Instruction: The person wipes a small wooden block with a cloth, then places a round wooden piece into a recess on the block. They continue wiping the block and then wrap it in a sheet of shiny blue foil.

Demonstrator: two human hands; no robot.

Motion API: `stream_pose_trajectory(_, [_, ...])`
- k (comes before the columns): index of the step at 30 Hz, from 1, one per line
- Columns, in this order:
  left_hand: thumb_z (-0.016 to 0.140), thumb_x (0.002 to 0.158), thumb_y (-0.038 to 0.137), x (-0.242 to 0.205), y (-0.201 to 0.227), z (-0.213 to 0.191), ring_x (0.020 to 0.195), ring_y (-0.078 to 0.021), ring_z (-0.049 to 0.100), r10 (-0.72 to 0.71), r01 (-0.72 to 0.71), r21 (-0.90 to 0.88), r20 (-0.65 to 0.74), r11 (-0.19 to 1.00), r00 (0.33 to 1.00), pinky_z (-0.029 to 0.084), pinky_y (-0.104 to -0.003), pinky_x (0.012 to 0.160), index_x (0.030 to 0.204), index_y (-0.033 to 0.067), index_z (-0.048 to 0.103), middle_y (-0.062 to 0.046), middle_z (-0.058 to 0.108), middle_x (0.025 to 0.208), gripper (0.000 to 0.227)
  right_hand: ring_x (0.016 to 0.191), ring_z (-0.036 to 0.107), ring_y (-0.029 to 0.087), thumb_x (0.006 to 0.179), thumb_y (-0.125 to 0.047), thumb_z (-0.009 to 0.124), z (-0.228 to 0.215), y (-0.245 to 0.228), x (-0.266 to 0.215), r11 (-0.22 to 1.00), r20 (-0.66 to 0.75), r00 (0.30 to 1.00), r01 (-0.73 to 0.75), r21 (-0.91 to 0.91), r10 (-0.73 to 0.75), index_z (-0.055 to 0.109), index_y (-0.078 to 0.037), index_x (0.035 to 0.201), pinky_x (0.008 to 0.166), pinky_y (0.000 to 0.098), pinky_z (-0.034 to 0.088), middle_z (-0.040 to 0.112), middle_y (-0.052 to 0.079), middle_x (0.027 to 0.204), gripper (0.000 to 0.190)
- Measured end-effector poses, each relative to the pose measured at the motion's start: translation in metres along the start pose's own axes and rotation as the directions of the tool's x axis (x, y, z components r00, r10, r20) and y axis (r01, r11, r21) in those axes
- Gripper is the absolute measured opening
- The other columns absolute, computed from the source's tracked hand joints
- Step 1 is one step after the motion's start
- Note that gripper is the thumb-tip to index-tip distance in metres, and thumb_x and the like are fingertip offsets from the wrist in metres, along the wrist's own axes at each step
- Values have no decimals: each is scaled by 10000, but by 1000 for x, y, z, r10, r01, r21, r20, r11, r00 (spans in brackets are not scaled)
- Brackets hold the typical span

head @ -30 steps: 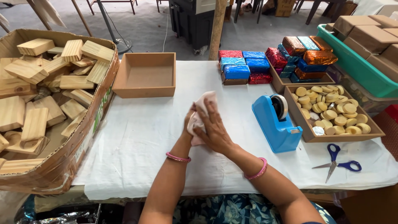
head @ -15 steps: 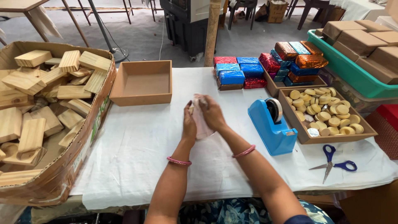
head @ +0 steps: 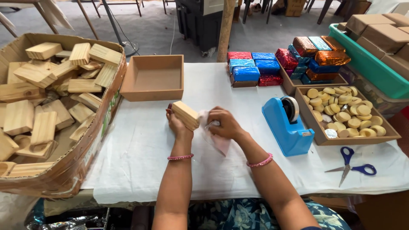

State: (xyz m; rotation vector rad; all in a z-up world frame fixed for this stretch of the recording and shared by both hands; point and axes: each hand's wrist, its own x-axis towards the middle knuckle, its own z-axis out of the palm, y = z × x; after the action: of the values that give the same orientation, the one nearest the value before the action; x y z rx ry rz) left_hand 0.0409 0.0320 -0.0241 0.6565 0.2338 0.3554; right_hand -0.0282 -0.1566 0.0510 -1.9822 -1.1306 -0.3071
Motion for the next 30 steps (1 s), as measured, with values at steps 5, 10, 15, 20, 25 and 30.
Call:
stream_pose_trajectory(5, [451,995,425,-5,-9,7,1183,-270,620,-91,94,-99,33,991,995,566,-427,924,1411,214,424,-70,580,1330,467,1038,693,245,890,-139,704,18,16,1,916,-408,822,-329,229,397,716,-53,1128,918,360,559,722,108,1106,254])
stream_pose_trajectory(10, [609,1015,476,-28,1,20,1284,-282,537,-72,65,36,247,997,966,519,-420,1030,1432,141,370,-127,508,1382,585,1057,675,229,872,-174,761,31,-21,9,891,-294,860,-324,317,417,629,-58,1263,892,335,566,678,139,1185,429])
stream_pose_trajectory(15, [567,986,500,-33,4,19,1300,-249,546,-145,146,25,354,989,924,511,-389,1048,1493,185,376,-89,517,1436,626,1163,666,353,827,-141,768,28,-23,3,869,-336,930,-38,-493,-150,665,-59,1194,937,405,583,632,164,1357,391])
stream_pose_trajectory(20, [480,952,606,-53,11,33,1201,-243,629,-460,479,118,543,870,703,572,-426,967,1514,174,425,-101,596,1379,711,1389,488,391,770,-207,750,13,-64,22,827,-219,949,67,-558,-225,648,-90,1298,1139,552,399,554,210,1466,551])
stream_pose_trajectory(25, [527,948,615,-69,15,39,1187,-233,640,-553,519,251,597,817,581,574,-424,959,1519,131,426,-104,609,1341,756,1403,420,412,918,-180,691,14,-20,10,919,-471,881,-142,-367,-52,513,-18,1451,1133,511,368,475,289,1494,585])
stream_pose_trajectory(30, [679,929,462,-66,29,38,1213,-223,659,-359,316,183,624,931,694,599,-383,1002,1506,89,432,-107,628,1325,731,1227,704,329,984,-70,567,25,12,2,906,-513,758,-410,105,402,531,-59,1438,1020,398,579,672,176,1321,455])
